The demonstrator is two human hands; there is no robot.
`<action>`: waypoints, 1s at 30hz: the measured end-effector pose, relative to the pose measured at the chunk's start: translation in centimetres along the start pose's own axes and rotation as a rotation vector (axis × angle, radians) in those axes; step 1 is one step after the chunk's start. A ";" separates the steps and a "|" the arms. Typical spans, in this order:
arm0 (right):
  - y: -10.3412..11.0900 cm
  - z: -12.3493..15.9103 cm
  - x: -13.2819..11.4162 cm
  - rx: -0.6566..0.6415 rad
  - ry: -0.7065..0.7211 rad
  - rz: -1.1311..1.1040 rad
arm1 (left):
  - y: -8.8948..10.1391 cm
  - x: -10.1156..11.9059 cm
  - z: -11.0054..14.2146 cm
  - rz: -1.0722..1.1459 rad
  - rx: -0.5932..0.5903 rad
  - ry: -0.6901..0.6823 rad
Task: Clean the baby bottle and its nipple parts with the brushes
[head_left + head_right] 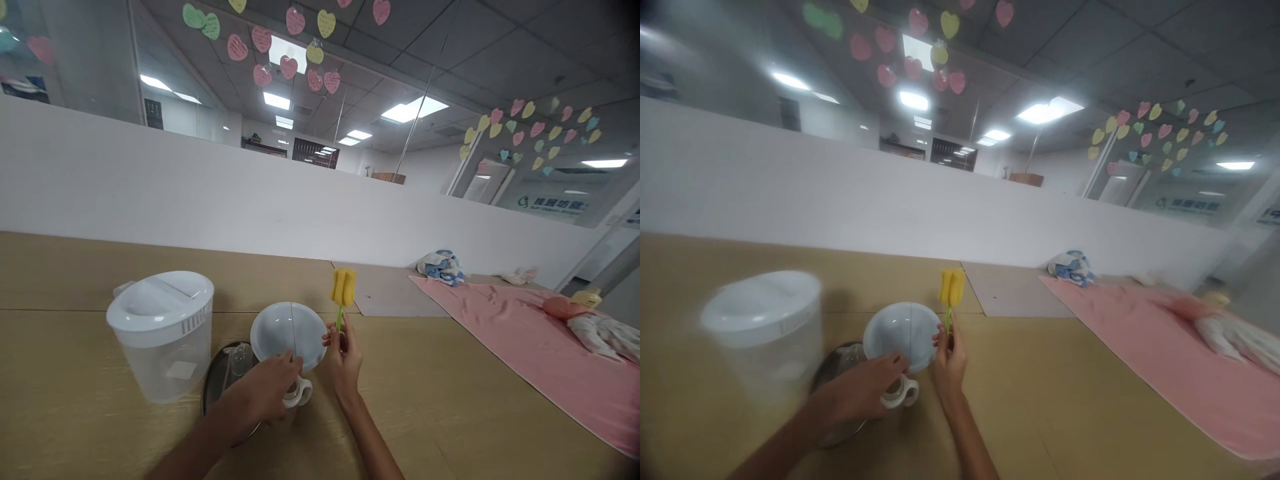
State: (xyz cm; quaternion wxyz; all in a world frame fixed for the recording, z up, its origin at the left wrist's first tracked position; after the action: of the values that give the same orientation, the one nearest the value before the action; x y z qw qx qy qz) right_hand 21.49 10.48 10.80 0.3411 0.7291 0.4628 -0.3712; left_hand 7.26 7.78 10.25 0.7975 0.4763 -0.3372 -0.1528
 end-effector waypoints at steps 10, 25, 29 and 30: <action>0.9 -6.1 -10.3 -0.338 0.066 0.034 | 7.6 -1.4 5.2 0.260 0.338 -0.221; -0.8 -5.0 -10.0 -0.705 -0.004 0.347 | 12.4 -7.6 7.2 0.063 0.985 0.068; -1.6 -4.2 -10.0 -0.770 0.005 0.409 | 11.5 -6.3 6.7 -0.115 0.969 0.061; -1.6 -4.1 -10.0 -0.775 0.010 0.446 | 11.2 -5.7 6.3 -0.174 0.946 0.052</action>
State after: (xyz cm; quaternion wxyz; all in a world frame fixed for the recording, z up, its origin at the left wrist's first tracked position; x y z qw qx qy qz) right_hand 17.92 10.21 21.14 0.6589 0.6311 0.4007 -0.0842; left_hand -2.00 12.47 19.69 0.4859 0.8170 -0.3084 -0.0367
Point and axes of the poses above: each hand's wrist, its own z-axis away from the middle knuckle, its own y-axis out of the back of the hand, x = y × z, the point moved 10 cm from there along -z, towards the middle knuckle, and after that the axes turned 12 degrees about -x, right-handed, at the moved point
